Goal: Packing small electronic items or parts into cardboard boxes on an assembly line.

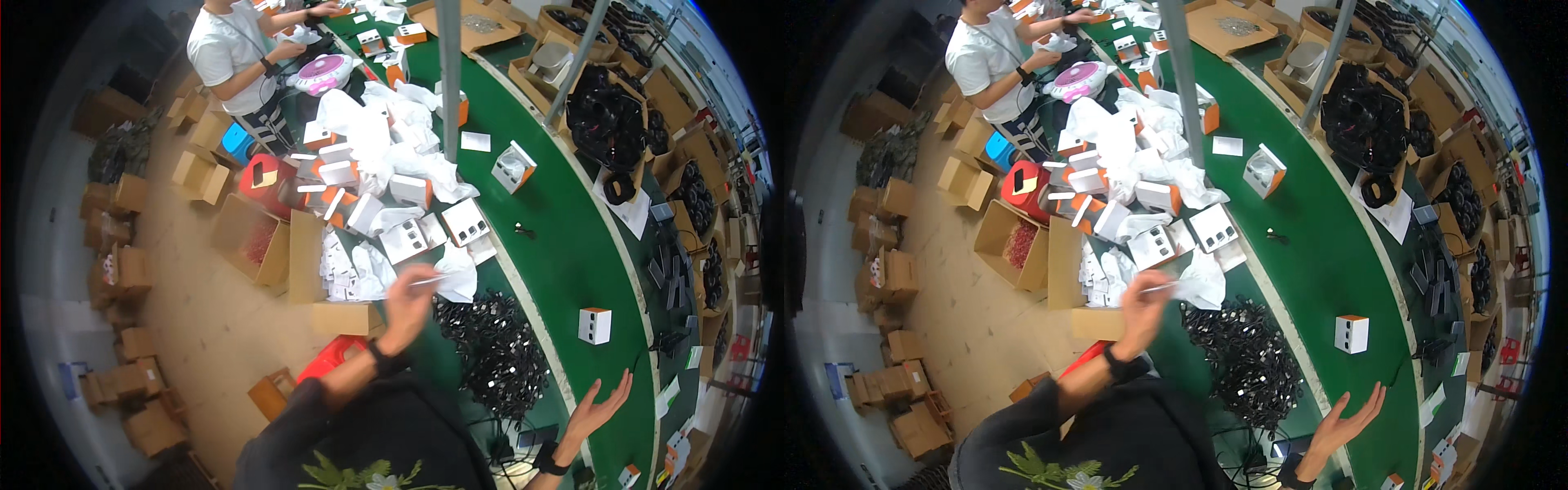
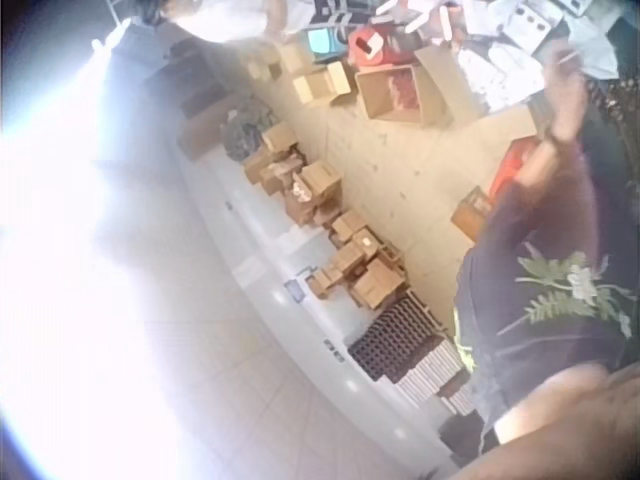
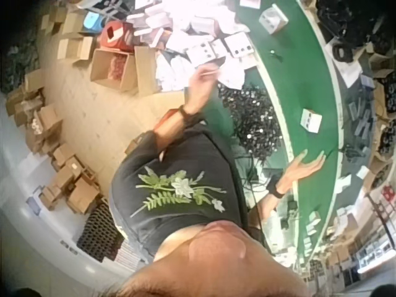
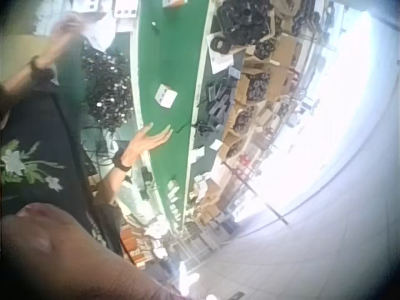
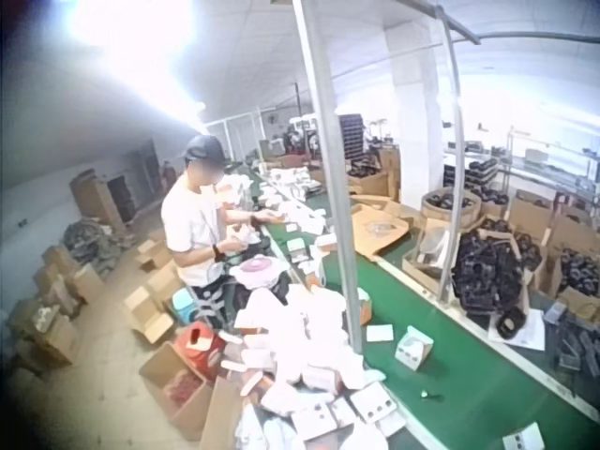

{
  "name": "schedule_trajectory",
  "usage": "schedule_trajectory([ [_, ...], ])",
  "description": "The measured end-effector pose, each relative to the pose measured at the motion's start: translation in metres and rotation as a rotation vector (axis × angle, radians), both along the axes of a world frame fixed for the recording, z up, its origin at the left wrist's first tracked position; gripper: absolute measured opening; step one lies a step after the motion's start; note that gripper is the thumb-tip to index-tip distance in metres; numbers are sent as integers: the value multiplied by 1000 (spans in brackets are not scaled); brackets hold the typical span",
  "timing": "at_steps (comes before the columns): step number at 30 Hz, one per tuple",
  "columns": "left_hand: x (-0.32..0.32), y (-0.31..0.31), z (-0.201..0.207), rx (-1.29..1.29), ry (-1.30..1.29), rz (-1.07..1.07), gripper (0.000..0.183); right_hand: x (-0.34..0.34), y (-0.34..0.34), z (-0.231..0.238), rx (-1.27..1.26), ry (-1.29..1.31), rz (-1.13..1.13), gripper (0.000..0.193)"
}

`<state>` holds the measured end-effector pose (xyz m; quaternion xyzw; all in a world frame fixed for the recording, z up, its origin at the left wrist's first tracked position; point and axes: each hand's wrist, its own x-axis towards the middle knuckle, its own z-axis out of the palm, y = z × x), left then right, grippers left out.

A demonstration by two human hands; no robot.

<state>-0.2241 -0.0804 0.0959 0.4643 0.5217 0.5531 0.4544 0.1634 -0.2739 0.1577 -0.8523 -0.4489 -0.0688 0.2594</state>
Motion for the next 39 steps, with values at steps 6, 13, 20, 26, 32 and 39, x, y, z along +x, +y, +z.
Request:
schedule_trajectory([
  [6,-183,-72,-53,-108,45,714,31,-29,-27,5,-32,40,71,53],
  [13,-392,-80,-289,-375,376,856,59,-66,-34,32,-92,-15,264,54],
  [20,-397,-65,-344,-413,639,1240,74,-77,-73,55,-238,-68,310,56],
  [26,-271,-127,-314,-403,334,635,70,-86,-111,98,-209,-117,286,52],
  [32,-227,-168,-236,-607,44,86,44,-77,-120,103,-149,-10,158,34],
  [39,-44,-13,-61,-126,225,-677,48,-37,-57,101,-211,116,271,28],
])
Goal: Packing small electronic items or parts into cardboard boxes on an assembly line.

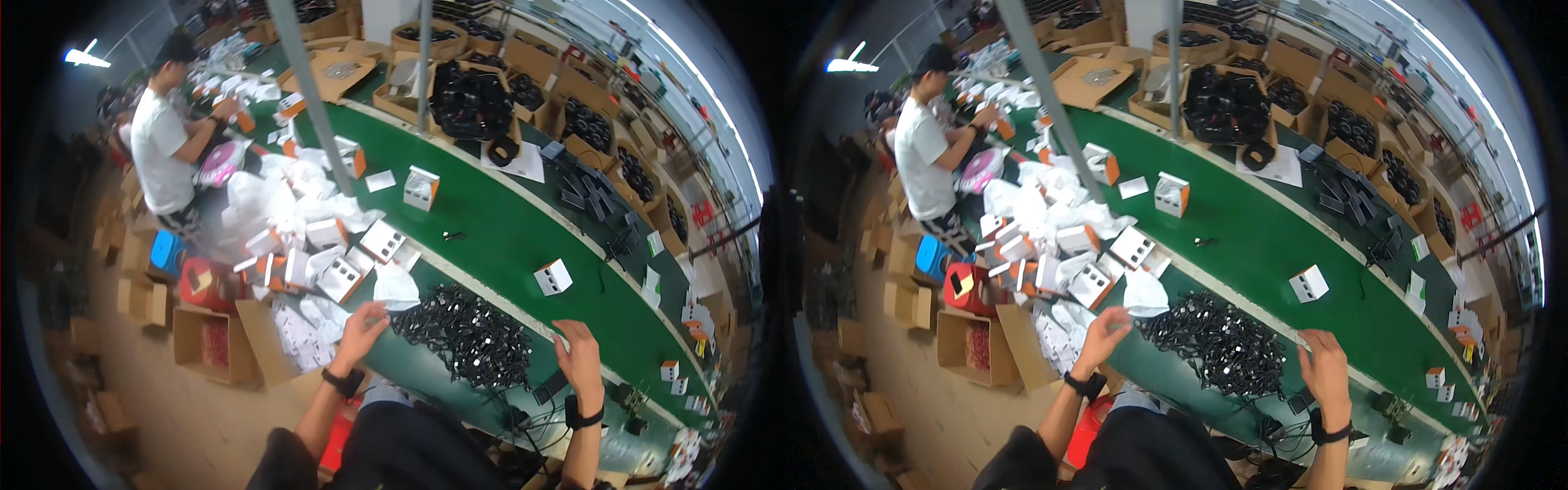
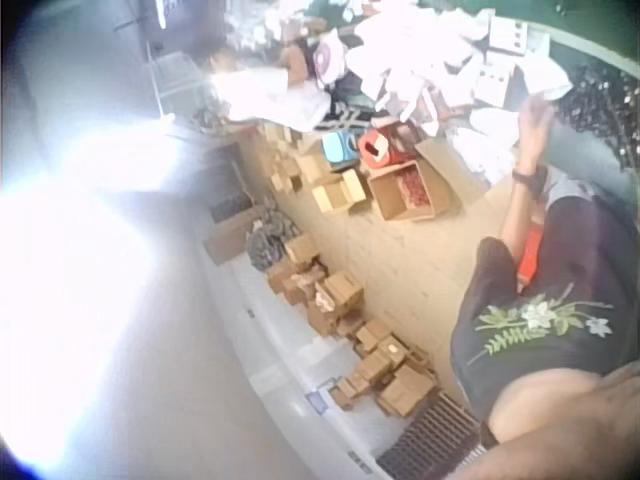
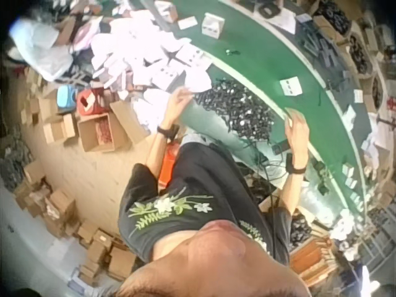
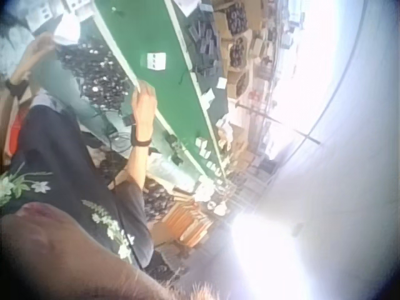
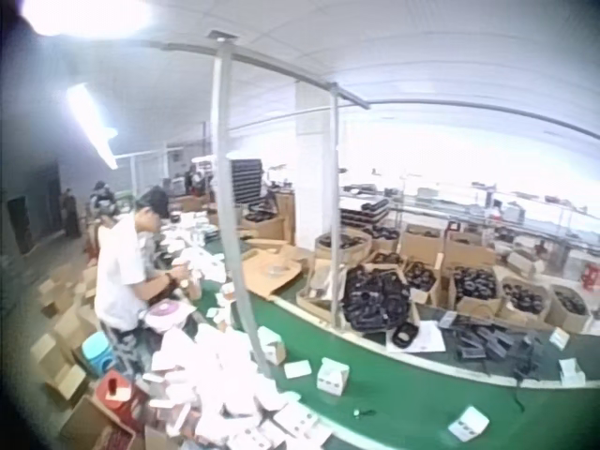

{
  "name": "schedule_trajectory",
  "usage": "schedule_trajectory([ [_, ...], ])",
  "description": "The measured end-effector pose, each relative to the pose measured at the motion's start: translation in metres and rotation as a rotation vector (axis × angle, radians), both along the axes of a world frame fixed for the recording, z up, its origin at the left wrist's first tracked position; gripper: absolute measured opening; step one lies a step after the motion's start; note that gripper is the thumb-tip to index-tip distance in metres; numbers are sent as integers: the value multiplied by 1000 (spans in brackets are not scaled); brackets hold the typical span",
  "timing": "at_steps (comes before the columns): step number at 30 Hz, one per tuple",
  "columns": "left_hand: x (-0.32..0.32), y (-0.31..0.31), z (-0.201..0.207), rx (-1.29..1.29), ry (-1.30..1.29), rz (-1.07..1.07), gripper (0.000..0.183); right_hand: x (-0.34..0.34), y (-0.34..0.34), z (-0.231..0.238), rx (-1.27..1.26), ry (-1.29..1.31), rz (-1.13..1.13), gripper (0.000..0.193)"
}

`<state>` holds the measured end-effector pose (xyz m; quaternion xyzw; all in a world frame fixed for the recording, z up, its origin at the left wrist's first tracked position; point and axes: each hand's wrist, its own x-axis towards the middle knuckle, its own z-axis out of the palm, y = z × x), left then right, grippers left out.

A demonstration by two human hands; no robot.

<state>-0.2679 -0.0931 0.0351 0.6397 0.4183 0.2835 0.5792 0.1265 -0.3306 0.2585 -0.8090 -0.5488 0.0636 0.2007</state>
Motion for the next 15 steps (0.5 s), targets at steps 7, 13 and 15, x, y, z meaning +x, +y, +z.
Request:
schedule_trajectory([
  [7,158,243,-50,238,77,65,97,34,158,-111,-230,154,25,24],
  [13,257,361,-121,356,-25,32,115,33,270,-283,-354,241,-338,44],
  [15,272,356,-129,144,-43,-56,103,24,297,-321,-365,311,-366,53],
])
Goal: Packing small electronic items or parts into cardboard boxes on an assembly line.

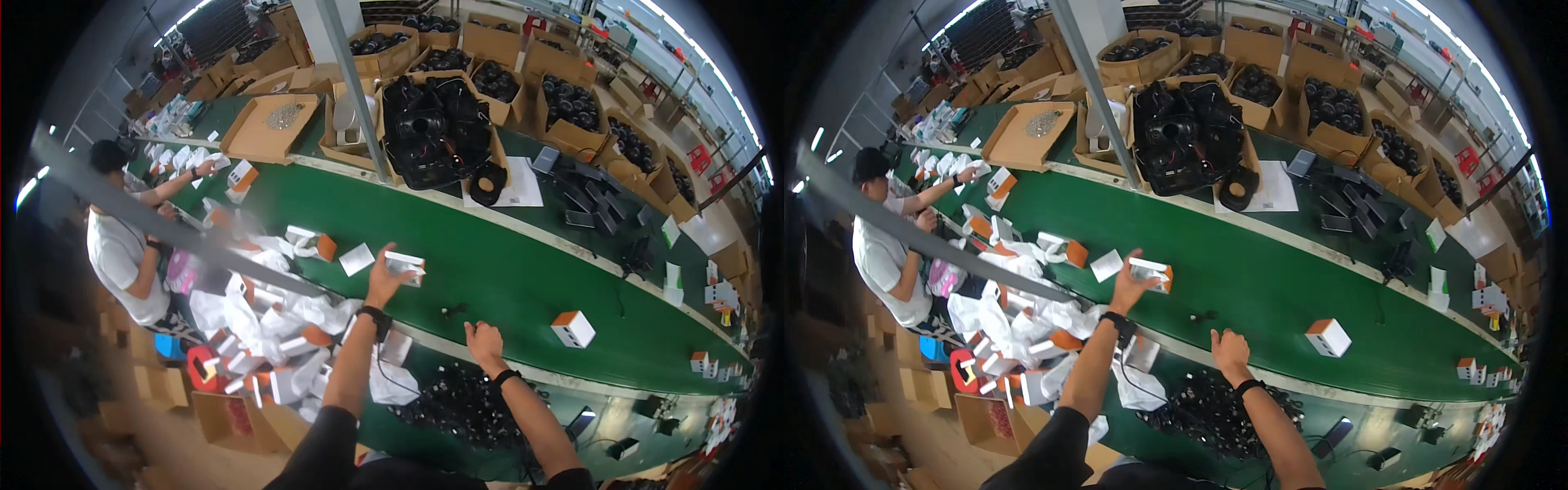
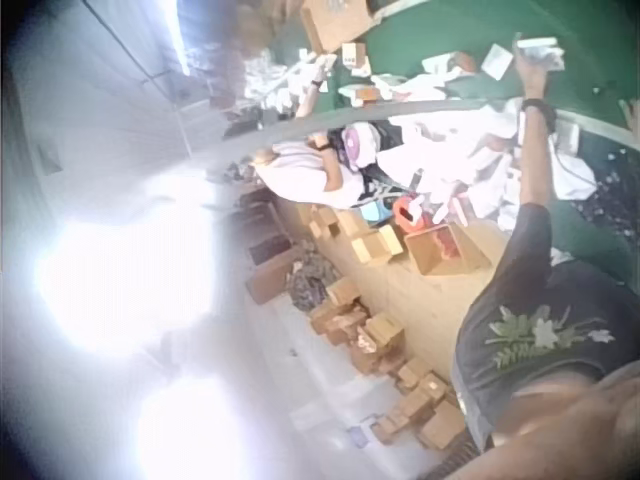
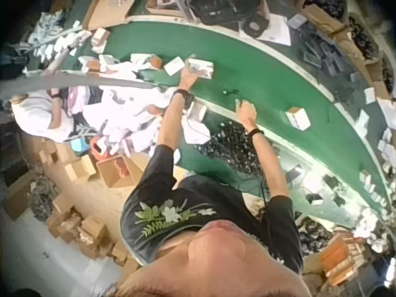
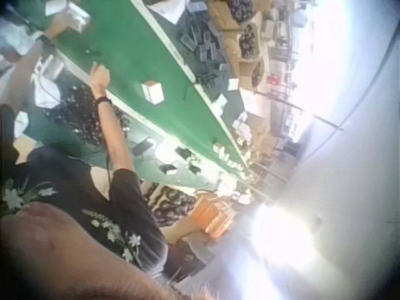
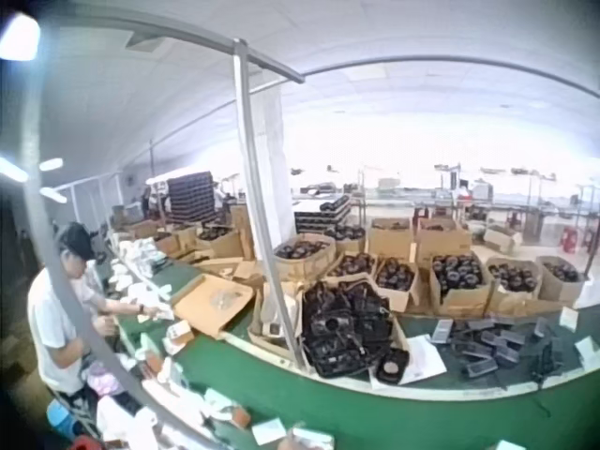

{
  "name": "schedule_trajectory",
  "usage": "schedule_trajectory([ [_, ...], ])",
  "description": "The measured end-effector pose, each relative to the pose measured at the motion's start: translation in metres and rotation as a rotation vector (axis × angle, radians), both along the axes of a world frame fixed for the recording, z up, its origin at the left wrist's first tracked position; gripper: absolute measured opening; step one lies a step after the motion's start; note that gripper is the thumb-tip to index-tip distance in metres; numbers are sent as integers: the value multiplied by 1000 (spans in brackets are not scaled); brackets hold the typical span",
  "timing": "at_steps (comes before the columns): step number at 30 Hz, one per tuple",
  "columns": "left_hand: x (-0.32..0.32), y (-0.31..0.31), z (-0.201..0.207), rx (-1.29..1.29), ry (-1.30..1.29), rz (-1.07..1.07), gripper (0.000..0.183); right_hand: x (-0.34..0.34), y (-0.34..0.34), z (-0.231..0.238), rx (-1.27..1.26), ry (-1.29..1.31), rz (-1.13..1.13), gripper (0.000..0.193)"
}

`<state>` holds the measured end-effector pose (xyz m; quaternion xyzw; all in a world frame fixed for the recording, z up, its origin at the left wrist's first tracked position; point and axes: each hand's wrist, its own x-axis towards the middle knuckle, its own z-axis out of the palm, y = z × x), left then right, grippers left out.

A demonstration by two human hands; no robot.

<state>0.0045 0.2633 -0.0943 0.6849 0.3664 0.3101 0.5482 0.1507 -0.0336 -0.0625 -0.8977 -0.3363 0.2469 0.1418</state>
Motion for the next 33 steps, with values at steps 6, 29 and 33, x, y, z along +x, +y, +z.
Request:
schedule_trajectory([
  [6,28,-40,5,13,41,154,49,-21,71,-33,102,-184,-296,61],
  [29,46,-160,4,-228,-22,-44,65,-27,-2,67,779,-270,253,24],
  [33,41,-158,1,-162,42,-75,65,-9,15,27,619,-511,283,26],
])
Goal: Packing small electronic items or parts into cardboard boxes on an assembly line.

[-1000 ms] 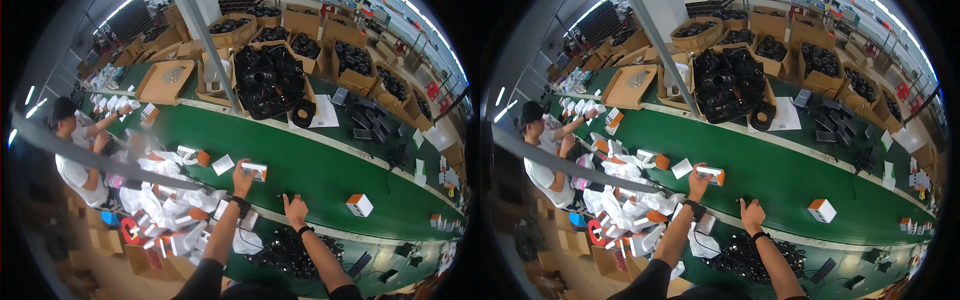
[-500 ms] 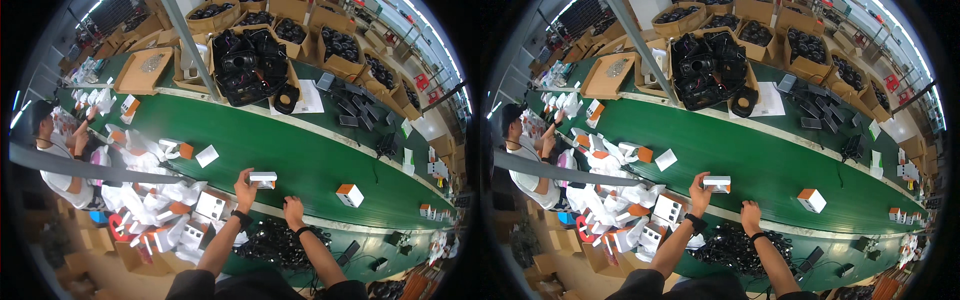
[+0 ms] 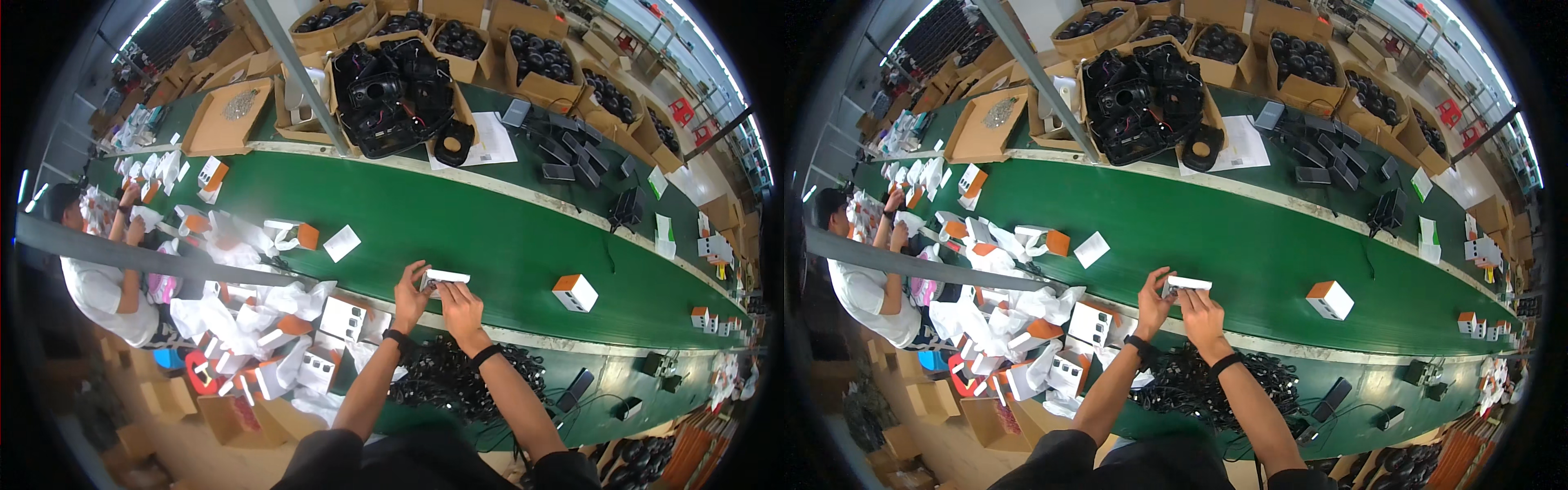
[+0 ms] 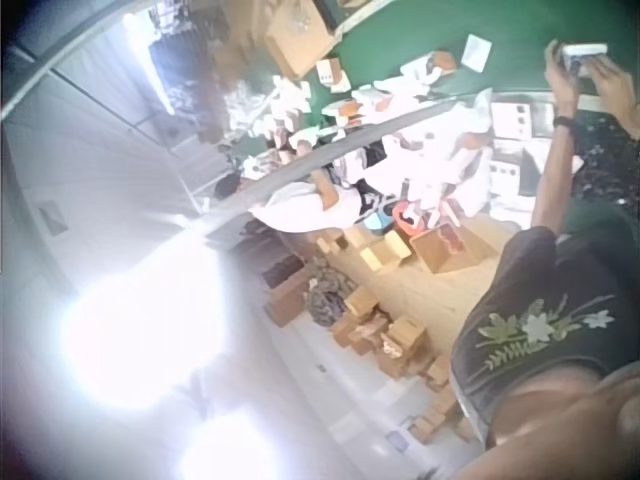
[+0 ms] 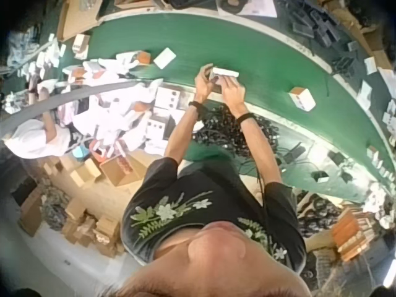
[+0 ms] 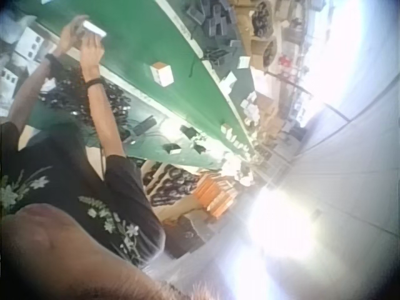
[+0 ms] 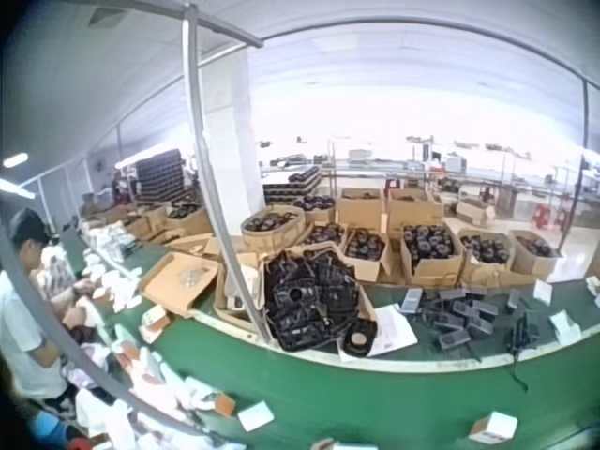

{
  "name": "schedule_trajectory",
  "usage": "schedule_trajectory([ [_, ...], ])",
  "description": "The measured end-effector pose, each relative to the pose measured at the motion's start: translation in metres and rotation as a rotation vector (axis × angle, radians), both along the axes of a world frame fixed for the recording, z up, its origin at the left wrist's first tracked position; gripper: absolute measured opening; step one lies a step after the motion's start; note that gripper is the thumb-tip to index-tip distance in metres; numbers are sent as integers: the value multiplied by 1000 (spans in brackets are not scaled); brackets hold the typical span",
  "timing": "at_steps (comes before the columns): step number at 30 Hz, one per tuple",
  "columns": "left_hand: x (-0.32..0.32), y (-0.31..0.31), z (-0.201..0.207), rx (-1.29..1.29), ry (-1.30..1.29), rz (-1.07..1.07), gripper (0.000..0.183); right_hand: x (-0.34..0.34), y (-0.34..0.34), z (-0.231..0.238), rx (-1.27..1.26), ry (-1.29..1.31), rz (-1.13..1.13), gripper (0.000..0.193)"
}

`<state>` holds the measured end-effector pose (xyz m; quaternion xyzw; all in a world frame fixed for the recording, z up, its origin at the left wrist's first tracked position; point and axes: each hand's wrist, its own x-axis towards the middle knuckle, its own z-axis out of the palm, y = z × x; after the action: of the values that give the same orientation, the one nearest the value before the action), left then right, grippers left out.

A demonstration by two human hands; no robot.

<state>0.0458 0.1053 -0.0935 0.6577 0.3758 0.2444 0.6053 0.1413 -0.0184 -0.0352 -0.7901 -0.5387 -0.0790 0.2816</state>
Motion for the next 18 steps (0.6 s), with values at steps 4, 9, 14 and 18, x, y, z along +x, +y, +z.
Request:
schedule_trajectory([
  [4,0,1,1,35,4,-115,63,11,-3,-33,-157,-172,4,32],
  [9,-7,6,1,-65,-94,-274,57,7,0,-45,-304,-165,-10,36],
  [14,-1,10,-8,-300,-205,-282,43,12,-14,-39,-413,-167,9,36],
  [18,14,9,-9,-157,-105,-264,32,27,-50,-20,-219,15,112,36],
])
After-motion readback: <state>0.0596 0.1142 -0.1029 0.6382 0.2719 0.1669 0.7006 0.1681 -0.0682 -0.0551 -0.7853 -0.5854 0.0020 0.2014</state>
